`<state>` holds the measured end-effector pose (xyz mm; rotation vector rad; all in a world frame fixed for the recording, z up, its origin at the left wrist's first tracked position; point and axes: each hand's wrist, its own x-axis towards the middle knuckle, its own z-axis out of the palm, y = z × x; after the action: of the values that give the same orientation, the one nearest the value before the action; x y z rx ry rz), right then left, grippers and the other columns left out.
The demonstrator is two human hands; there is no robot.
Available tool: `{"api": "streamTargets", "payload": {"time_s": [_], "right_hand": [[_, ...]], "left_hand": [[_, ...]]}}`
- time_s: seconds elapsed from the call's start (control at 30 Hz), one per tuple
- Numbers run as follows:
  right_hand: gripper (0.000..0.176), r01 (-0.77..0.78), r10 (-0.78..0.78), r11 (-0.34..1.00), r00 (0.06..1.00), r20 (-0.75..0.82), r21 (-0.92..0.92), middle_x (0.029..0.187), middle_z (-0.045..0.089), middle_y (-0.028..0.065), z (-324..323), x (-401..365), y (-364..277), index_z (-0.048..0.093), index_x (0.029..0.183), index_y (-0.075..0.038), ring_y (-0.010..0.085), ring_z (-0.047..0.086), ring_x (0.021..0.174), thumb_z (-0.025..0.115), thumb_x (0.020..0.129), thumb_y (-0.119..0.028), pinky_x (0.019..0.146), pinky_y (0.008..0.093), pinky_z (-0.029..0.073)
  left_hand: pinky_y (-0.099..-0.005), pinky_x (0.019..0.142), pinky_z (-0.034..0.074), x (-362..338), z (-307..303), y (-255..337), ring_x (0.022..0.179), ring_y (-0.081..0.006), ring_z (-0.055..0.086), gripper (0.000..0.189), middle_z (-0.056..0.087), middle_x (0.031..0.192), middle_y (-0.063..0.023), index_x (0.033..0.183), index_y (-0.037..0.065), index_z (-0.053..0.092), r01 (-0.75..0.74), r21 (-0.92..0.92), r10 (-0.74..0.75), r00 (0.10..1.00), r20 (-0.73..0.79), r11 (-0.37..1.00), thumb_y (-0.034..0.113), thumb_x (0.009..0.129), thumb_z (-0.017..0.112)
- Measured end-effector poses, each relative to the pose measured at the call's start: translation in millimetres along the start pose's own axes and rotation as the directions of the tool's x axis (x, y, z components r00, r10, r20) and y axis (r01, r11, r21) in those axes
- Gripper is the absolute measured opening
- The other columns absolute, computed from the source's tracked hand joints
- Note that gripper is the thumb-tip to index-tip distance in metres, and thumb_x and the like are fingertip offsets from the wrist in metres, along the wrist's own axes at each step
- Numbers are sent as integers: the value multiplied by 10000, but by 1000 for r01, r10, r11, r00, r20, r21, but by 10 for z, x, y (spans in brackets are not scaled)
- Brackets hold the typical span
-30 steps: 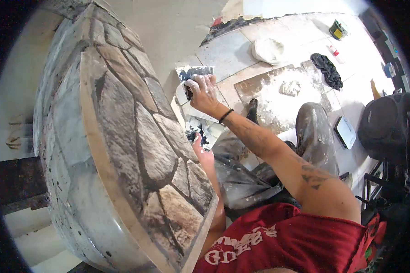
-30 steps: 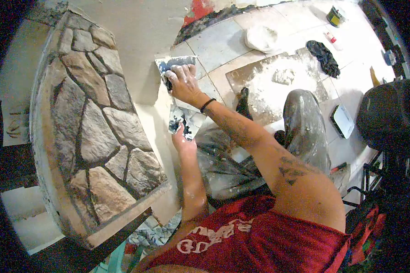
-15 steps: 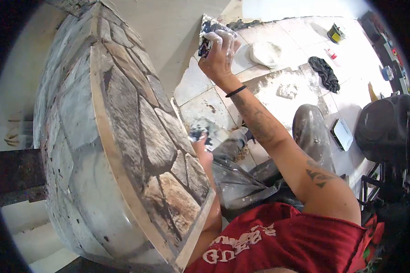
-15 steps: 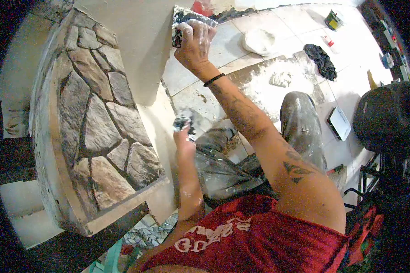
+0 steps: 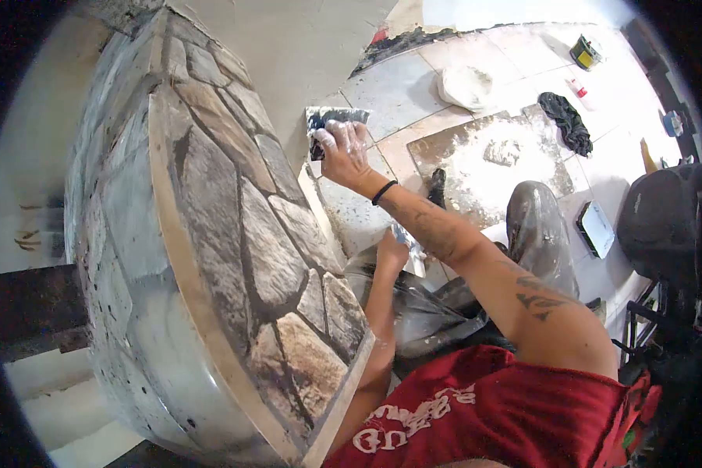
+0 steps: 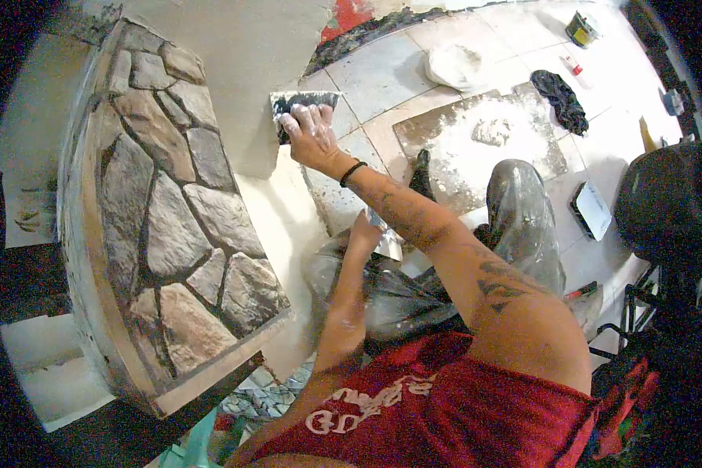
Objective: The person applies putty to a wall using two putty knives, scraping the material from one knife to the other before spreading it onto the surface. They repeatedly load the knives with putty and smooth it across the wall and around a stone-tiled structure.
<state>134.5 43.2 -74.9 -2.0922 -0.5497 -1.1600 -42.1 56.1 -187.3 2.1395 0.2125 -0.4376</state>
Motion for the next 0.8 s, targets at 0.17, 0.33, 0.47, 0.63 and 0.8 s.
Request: {"api": "streamTargets", "payload": {"time_s": [0.17,0.33,0.47,0.63,0.8], "right_hand": [[347,-13,9,998,998,68,54,969,515,108,77,-177,-106,564,1000,-91,281,495,874,569,654,-92,771,442,327],[361,-32,1,990,975,221,136,997,523,109,-145,-400,-214,552,997,-78,297,494,938,592,639,-59,834,487,306],[372,11,-9,1000,999,-43,28,1040,468,166,-464,-120,116,519,1024,-112,352,464,945,578,661,-57,812,536,319],[407,-71,19,986,946,-322,-150,993,460,177,-930,905,545,481,1015,-80,373,440,943,575,622,-39,755,492,314],[401,8,-64,984,946,-318,-175,950,478,101,-909,1194,578,489,969,-105,304,452,911,571,589,-8,776,436,305]], "left_hand": [[-407,874,425,-13,-43,56,1042,-382,533,508,554,1099,-257,1220,-20,418,109,95,-116,991,71,990,99,755,583],[-436,861,423,42,11,-74,1020,-415,527,457,558,1055,-290,1154,-20,463,-66,75,62,997,56,995,88,725,575],[-438,896,388,26,-40,143,1063,-426,490,424,544,1093,-276,1135,-4,476,76,33,-78,994,74,997,138,741,548],[-436,889,395,146,43,-10,1043,-423,503,434,555,1074,-270,1140,6,479,133,-64,-123,982,140,989,132,729,530],[-444,897,390,98,14,16,1036,-426,504,432,549,1083,-270,1129,-8,481,66,-36,-63,993,96,997,136,725,527]]}}
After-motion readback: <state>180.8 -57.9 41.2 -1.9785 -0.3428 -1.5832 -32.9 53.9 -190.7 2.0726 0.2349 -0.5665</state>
